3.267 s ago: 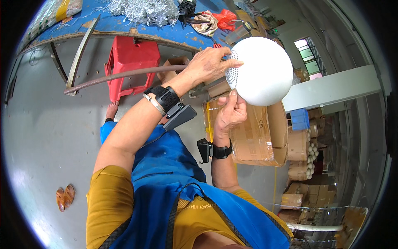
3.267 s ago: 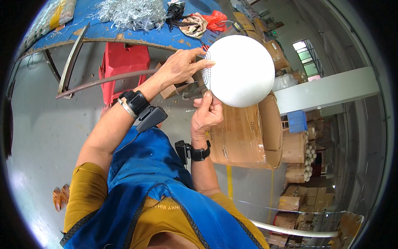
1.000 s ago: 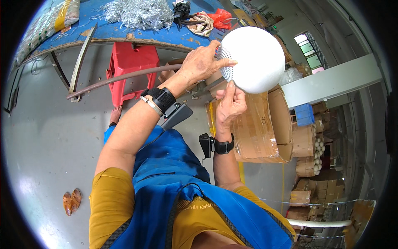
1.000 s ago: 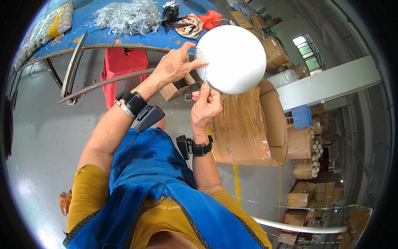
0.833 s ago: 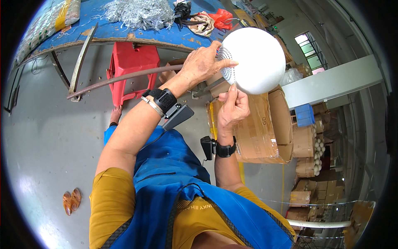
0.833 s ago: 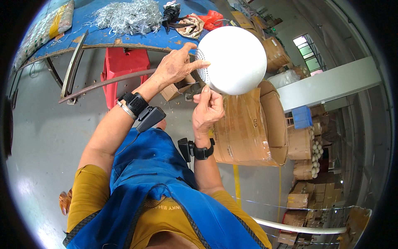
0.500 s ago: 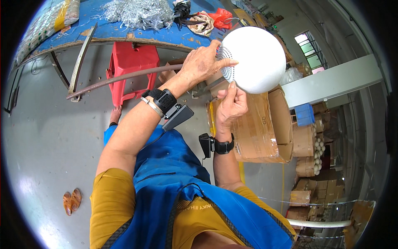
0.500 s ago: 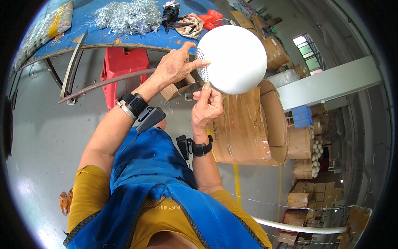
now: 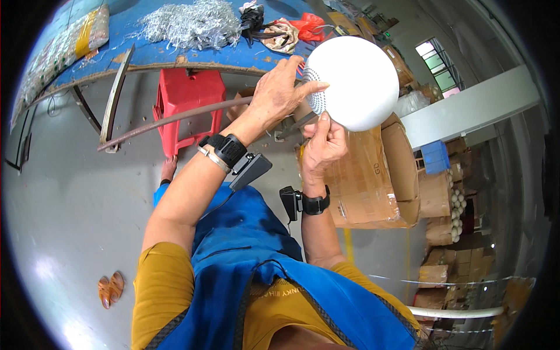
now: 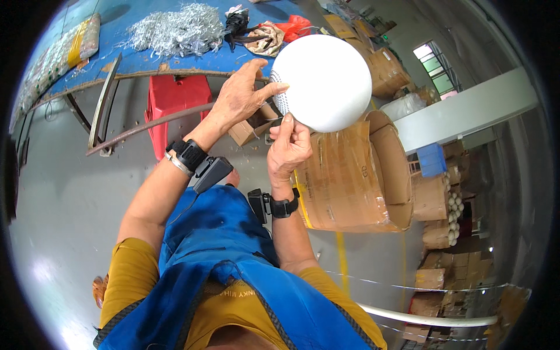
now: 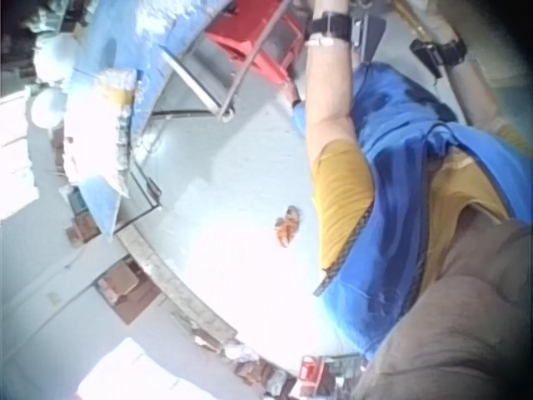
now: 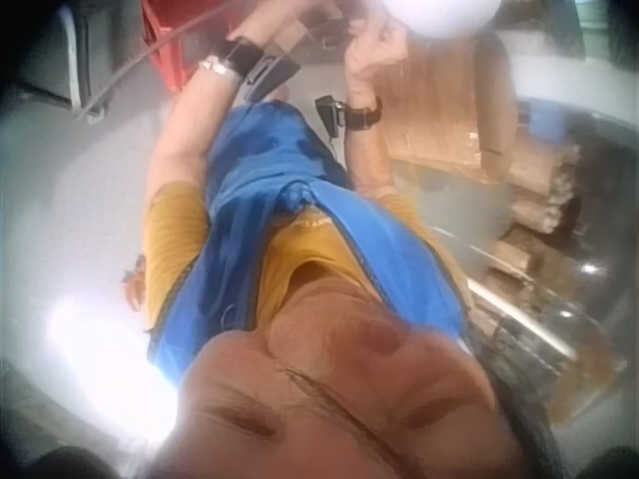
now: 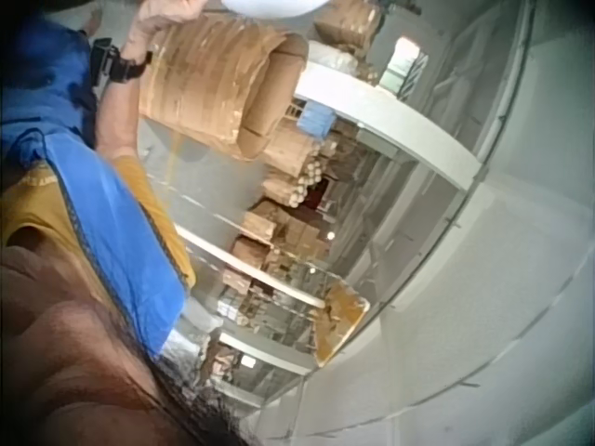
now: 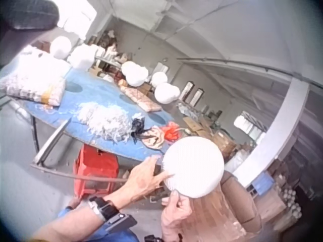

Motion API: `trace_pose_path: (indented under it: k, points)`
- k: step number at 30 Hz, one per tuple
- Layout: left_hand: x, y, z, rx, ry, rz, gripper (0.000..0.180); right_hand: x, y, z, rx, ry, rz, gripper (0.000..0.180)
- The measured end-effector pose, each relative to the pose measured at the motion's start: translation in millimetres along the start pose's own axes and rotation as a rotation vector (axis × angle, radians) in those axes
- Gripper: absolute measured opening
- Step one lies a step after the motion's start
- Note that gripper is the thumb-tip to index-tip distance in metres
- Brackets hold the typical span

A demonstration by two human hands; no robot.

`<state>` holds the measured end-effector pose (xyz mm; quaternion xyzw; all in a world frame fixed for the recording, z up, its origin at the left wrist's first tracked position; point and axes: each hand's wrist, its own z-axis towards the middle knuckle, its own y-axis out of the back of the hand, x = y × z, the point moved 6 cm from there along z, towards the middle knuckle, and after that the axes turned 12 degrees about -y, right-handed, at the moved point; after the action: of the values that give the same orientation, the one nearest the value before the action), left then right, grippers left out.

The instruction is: Decorating white foam spheres by attaching strings of beads and silver tinsel decorations.

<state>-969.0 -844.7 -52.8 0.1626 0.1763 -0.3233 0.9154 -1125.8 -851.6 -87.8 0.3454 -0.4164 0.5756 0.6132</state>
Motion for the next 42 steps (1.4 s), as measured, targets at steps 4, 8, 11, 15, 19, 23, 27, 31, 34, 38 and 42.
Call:
trace_pose_path:
  k: [4, 8, 11, 15, 19, 23, 27, 31, 34, 38, 42]
  points:
    - [-1, -6, -2, 0.242, 0.224, -0.246, 0.052, 0, 1, 0, 0.014, -0.004, 0.007, 0.017]
    - [-2, -8, -5, 0.279, 0.225, -0.299, 0.058, 3, 3, -4, 0.016, -0.038, 0.062, 0.017]
    - [-7, -7, -4, 0.275, 0.146, -0.17, 0.068, 9, 4, -4, 0.029, -0.024, -0.049, 0.021]
    - [-2, -11, -2, 0.377, 0.277, -0.15, 0.085, 13, 2, -2, 0.068, -0.06, -0.017, 0.017]
    - [14, -15, -2, 0.375, 0.326, -0.15, 0.089, 17, 1, -4, 0.18, -0.033, 0.033, 0.016]
    - [14, -15, -3, 0.334, 0.312, -0.118, 0.097, 17, 3, -1, 0.197, -0.025, -0.034, 0.016]
    - [11, -12, -2, 0.253, 0.248, -0.077, 0.087, 16, 3, -4, 0.194, -0.022, -0.025, 0.017]
    - [11, -13, -3, 0.233, 0.234, -0.12, 0.08, 11, 6, 0, 0.163, -0.029, -0.066, 0.016]
    - [13, -14, -4, 0.194, 0.213, -0.089, 0.078, 14, 7, -1, 0.129, -0.01, -0.033, 0.016]
    - [10, -13, -3, 0.213, 0.206, -0.077, 0.076, 23, 8, -2, 0.084, 0.049, -0.063, 0.015]
    - [11, -12, -4, 0.202, 0.199, -0.067, 0.074, 13, 8, 1, 0.071, -0.006, -0.1, 0.015]
